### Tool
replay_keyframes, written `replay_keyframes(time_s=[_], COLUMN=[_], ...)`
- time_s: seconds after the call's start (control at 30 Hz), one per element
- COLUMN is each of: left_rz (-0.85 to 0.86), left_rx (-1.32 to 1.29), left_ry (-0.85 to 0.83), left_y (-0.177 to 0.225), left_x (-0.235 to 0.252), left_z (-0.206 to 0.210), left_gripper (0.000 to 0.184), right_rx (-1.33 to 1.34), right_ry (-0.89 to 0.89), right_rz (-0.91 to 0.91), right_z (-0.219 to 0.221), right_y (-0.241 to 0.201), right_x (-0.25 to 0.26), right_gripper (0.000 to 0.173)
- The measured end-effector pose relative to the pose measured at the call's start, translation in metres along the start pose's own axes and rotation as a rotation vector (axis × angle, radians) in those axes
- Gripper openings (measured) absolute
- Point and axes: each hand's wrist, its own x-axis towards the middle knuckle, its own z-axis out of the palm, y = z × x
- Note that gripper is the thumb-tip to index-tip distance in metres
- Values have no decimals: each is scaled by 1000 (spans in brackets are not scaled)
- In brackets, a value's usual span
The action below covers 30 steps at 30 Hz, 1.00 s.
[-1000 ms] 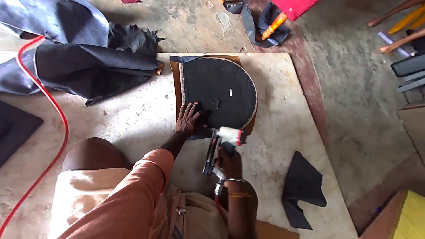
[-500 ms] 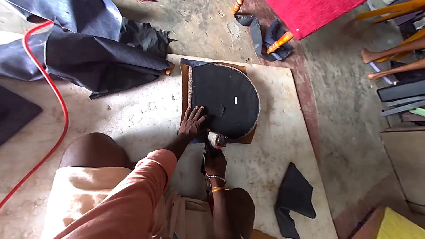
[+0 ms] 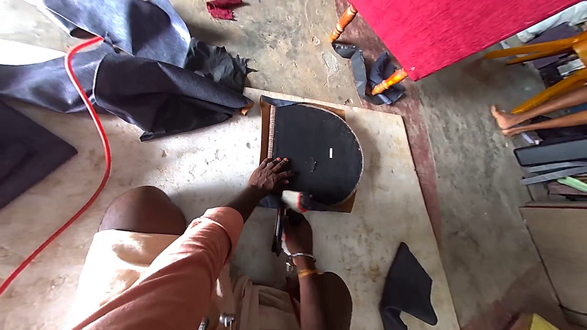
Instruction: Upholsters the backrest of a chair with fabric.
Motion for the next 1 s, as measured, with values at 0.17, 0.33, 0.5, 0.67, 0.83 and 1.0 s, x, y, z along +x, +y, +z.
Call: replay_keyframes(time_s=[0.17, 0.33, 0.5, 0.67, 0.83, 1.0], left_rz=[-125, 82, 107, 288, -87, -91], left_rx=[-75, -111, 133, 154, 347, 270], left_ry=[-96, -186, -255, -191, -215, -119], left_y=[24, 83, 81, -2, -70, -26], left_x=[6, -10, -17, -49, -59, -51], left_z=[-18, -3, 11, -22, -110, -94], left_gripper=[58, 102, 73, 68, 65, 52], right_rx=[185, -244, -324, -171, 205, 177], right_ry=[153, 476, 469, 568, 136, 269], right_rz=[22, 135, 434, 263, 210, 563], right_z=[-121, -174, -149, -141, -136, -46], right_y=[22, 139, 261, 247, 155, 76], right_x=[2, 6, -17, -28, 34, 73], right_gripper=[52, 66, 79, 71, 61, 88])
